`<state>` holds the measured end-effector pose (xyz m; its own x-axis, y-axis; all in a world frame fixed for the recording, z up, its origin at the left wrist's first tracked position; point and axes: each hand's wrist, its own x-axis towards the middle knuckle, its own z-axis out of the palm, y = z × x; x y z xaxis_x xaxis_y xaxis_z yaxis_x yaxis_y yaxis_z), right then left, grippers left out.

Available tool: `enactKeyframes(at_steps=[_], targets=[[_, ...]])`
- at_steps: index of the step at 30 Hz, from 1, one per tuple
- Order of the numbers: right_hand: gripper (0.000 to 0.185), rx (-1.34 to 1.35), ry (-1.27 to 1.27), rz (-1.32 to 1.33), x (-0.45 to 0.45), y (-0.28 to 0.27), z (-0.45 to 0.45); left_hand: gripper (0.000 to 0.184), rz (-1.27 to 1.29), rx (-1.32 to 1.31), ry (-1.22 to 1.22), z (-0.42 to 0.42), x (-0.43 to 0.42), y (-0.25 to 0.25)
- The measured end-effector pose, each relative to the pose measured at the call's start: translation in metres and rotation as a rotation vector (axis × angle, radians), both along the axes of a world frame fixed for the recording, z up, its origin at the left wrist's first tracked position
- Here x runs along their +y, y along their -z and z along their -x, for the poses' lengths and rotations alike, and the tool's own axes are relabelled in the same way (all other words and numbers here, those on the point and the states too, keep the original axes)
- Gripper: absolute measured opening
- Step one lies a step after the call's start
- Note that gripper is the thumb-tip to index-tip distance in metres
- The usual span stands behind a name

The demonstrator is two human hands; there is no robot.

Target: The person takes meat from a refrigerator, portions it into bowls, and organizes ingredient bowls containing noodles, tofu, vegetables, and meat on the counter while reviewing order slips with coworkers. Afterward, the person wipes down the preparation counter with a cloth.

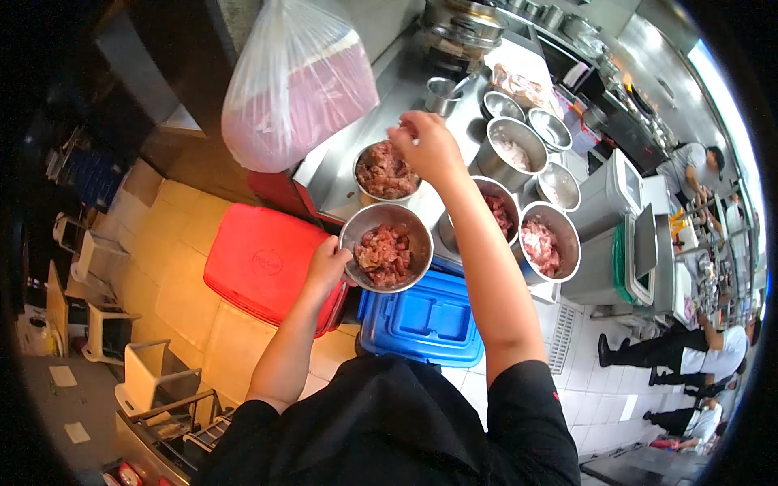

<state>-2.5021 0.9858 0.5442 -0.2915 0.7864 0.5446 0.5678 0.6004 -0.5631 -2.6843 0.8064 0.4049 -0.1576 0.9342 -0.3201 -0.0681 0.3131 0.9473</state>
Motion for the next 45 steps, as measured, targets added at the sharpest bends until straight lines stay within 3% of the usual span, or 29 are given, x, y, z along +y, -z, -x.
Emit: enactKeyframes(at_steps=[3,5,6,7,8,10,12,16,19,21,22,23,25,27,28,30,32,34,36,38,40,42,44,45], targets=[[0.032,-0.167,0.051,0.126,-0.031,0.007,-0.010,0.016,-0.048,0.019,0.027,-0.008,0.000,0.001],[0.034,-0.292,-0.033,0.425,-0.080,-0.002,-0.029,0.011,-0.135,0.113,0.032,-0.018,0.001,0.004],[0.043,-0.399,-0.106,0.361,-0.093,0.026,-0.044,0.011,-0.070,0.106,0.082,-0.027,0.000,-0.019],[0.056,-0.512,-0.114,0.370,-0.116,0.032,-0.056,0.012,-0.134,0.263,0.125,-0.035,0.002,-0.013],[0.059,-0.355,-0.098,0.265,-0.129,0.049,-0.059,0.013,-0.225,0.417,0.200,-0.032,0.013,-0.006],[0.051,-0.281,0.036,0.121,-0.144,0.086,-0.067,0.014,-0.439,0.200,0.244,-0.057,0.027,-0.016],[0.042,-0.314,0.196,0.249,-0.174,0.084,-0.086,0.013,-0.430,0.177,0.417,-0.089,0.030,-0.026],[0.027,-0.272,0.461,0.395,-0.244,0.112,-0.179,0.009,-0.296,0.261,0.802,-0.191,0.017,0.002],[0.027,-0.218,0.723,0.428,-0.309,0.143,-0.256,0.008,-0.373,0.349,1.043,-0.288,-0.016,0.027],[0.027,-0.123,0.927,0.386,-0.358,0.147,-0.299,0.011,-0.176,0.252,1.176,-0.353,-0.046,0.041],[0.028,-0.137,0.920,0.359,-0.384,0.143,-0.322,0.013,-0.049,0.192,1.232,-0.387,-0.066,0.036],[0.032,-0.209,0.902,0.356,-0.409,0.154,-0.342,0.016,-0.128,0.113,1.278,-0.421,-0.082,0.041],[0.036,-0.272,0.901,0.358,-0.458,0.165,-0.387,0.019,-0.025,0.096,1.359,-0.483,-0.119,0.044],[0.044,-0.405,0.851,0.719,-0.499,0.146,-0.438,0.020,0.033,0.028,1.406,-0.543,-0.152,0.044],[0.044,-0.409,0.861,0.727,-0.515,0.129,-0.463,0.021,0.029,0.043,1.449,-0.569,-0.164,0.048],[0.049,-0.311,0.898,0.798,-0.541,0.098,-0.513,0.021,0.024,0.061,1.498,-0.615,-0.183,0.053],[0.047,-0.222,0.951,0.659,-0.569,0.110,-0.568,0.021,0.005,0.089,1.573,-0.665,-0.197,0.056],[0.043,-0.092,1.237,0.462,-0.592,0.119,-0.625,0.021,-0.022,0.127,1.604,-0.713,-0.206,0.053],[0.039,-0.087,1.382,0.471,-0.620,0.126,-0.683,0.021,-0.053,0.163,1.635,-0.765,-0.215,0.054],[0.037,0.016,1.429,0.795,-0.650,0.157,-0.750,0.022,-0.039,0.125,1.671,-0.822,-0.221,0.062],[0.037,0.275,1.274,0.791,-0.684,0.178,-0.806,0.021,-0.054,0.106,1.713,-0.894,-0.234,0.078],[0.037,0.621,1.344,0.830,-0.720,0.190,-0.845,0.019,-0.006,0.003,1.862,-0.961,-0.267,0.075],[0.035,0.672,1.503,0.697,-0.765,0.210,-0.875,0.020,-0.125,0.042,2.050,-1.031,-0.302,0.075],[0.035,0.675,1.511,0.696,-0.791,0.216,-0.889,0.024,-0.008,0.010,2.118,-1.067,-0.322,0.074]])
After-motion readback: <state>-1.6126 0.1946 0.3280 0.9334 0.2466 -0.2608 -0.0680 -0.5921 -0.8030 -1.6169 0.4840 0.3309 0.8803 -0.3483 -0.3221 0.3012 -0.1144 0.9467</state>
